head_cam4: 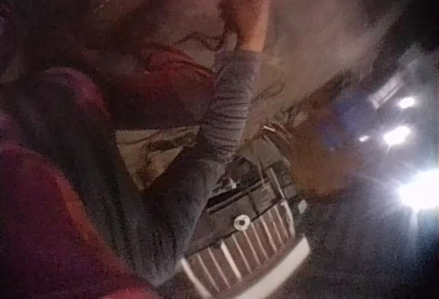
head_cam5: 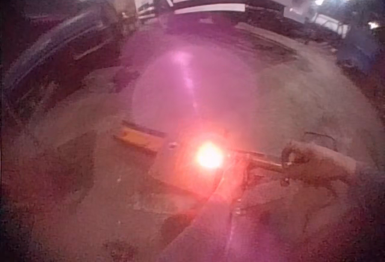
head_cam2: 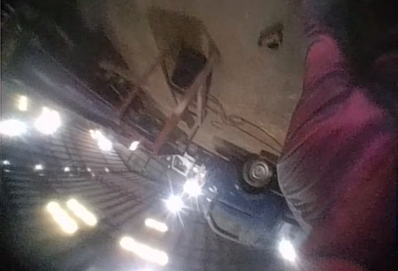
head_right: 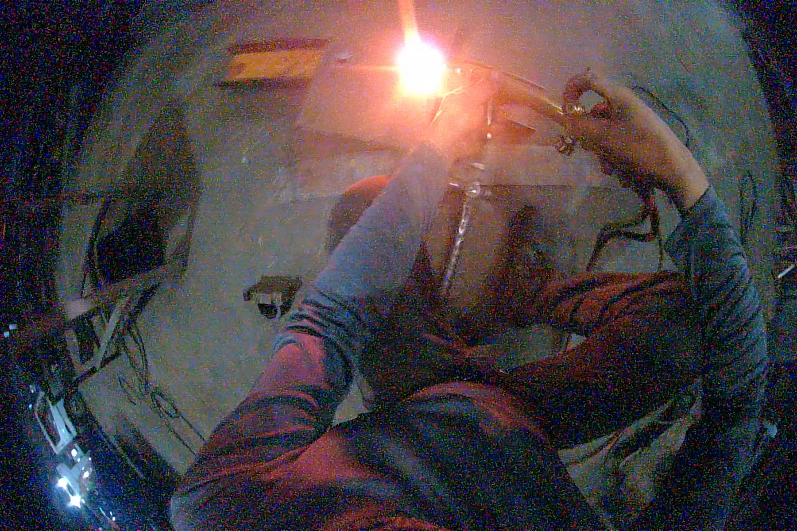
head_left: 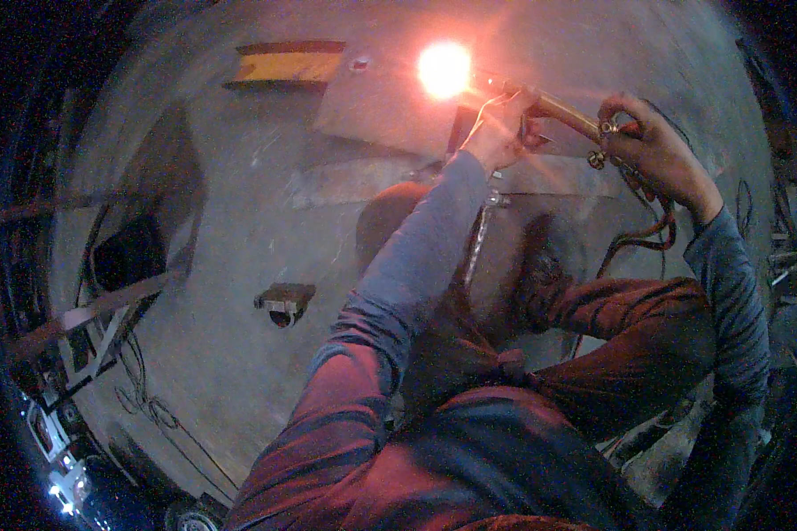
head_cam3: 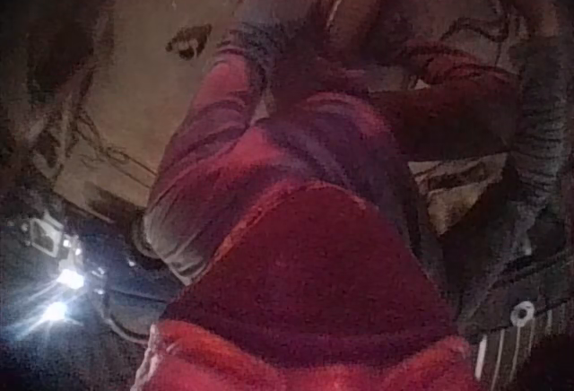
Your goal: The person uses a welding torch to cut and weld a metal plate, then uses a hammer to remove slag and inspect the work. The person repeats the welding process on different sections of the metal plate.
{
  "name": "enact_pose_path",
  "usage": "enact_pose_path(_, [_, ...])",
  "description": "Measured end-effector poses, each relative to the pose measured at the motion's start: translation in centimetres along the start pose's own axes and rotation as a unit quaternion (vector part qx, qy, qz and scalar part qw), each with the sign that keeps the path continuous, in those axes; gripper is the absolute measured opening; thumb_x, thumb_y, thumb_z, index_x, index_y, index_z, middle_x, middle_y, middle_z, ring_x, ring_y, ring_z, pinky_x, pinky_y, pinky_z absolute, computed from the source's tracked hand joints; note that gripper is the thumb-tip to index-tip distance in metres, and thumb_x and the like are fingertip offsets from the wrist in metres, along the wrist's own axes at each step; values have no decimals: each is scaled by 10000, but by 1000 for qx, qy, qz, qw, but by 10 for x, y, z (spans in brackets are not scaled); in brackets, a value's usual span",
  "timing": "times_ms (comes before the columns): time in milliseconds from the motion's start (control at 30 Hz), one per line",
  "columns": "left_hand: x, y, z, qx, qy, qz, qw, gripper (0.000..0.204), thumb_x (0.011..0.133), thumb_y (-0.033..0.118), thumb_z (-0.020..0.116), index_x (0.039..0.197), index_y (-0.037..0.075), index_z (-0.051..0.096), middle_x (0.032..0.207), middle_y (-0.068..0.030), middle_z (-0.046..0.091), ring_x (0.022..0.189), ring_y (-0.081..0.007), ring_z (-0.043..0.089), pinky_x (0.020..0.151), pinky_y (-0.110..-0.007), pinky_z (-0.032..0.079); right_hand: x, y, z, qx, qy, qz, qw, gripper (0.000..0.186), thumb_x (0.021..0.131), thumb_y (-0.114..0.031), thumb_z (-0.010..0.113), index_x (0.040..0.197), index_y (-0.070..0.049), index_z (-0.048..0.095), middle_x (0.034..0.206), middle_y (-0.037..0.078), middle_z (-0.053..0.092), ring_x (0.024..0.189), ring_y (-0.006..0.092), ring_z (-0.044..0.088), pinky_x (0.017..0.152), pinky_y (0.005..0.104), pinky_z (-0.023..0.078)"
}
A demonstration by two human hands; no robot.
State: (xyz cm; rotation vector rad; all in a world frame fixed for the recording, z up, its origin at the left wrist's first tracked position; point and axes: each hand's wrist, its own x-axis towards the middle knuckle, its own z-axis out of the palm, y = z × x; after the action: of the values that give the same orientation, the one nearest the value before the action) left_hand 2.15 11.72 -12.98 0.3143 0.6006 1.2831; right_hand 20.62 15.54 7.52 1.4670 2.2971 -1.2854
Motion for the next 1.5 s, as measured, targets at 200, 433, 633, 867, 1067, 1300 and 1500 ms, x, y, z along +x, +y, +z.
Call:
enact_pose_path(200, [-46,1,63,239,-143,-29,960,497,1070,503,408,1182,52,586,854,-96,699,584,-143,577,486,-292,432,-12,9,8,121,53,-2,991,398,1011,-234,609,1376,-125,493,999,38,660,817,94,580,676,237,449])
enact_pose_path(433, [-30,-11,73,240,-127,-133,953,445,1049,458,495,1143,46,635,858,-98,695,613,-132,570,505,-285,432,-21,40,19,221,101,-7,970,424,1008,-308,601,1366,-92,535,995,17,666,713,66,569,558,213,419])
enact_pose_path(633, [3,-51,52,508,-86,230,826,351,943,351,634,1037,18,689,916,-167,722,804,-329,694,702,-435,550,2,95,55,296,257,34,919,372,998,-306,630,1312,-110,589,945,3,666,647,65,557,521,215,426])
enact_pose_path(867, [27,-51,87,568,30,153,808,351,858,304,689,1080,33,685,1063,-236,695,1039,-415,661,876,-492,527,44,176,41,440,271,-41,855,345,1025,-306,583,1294,-90,571,916,11,641,606,63,539,476,203,414])
enact_pose_path(1067, [-26,-49,-55,565,150,131,801,327,832,263,747,1023,0,714,1047,-195,716,903,-337,704,821,-433,551,95,227,30,523,298,-57,796,368,1051,-326,511,1319,-77,547,987,28,643,634,60,539,451,186,391])
enact_pose_path(1300, [-143,-57,-131,221,528,-1,820,319,999,349,622,1091,46,585,856,-50,636,640,-137,581,504,-287,449,111,265,35,490,294,-32,820,284,1038,-280,563,1229,-72,583,935,30,653,663,73,570,510,204,432])
enact_pose_path(1500, [-141,-49,-140,108,548,86,825,286,1020,322,589,1097,52,533,887,-50,609,626,-134,551,512,-290,426,131,346,40,575,245,-109,773,283,1051,-313,543,1178,-65,592,937,38,669,698,116,610,549,250,493])
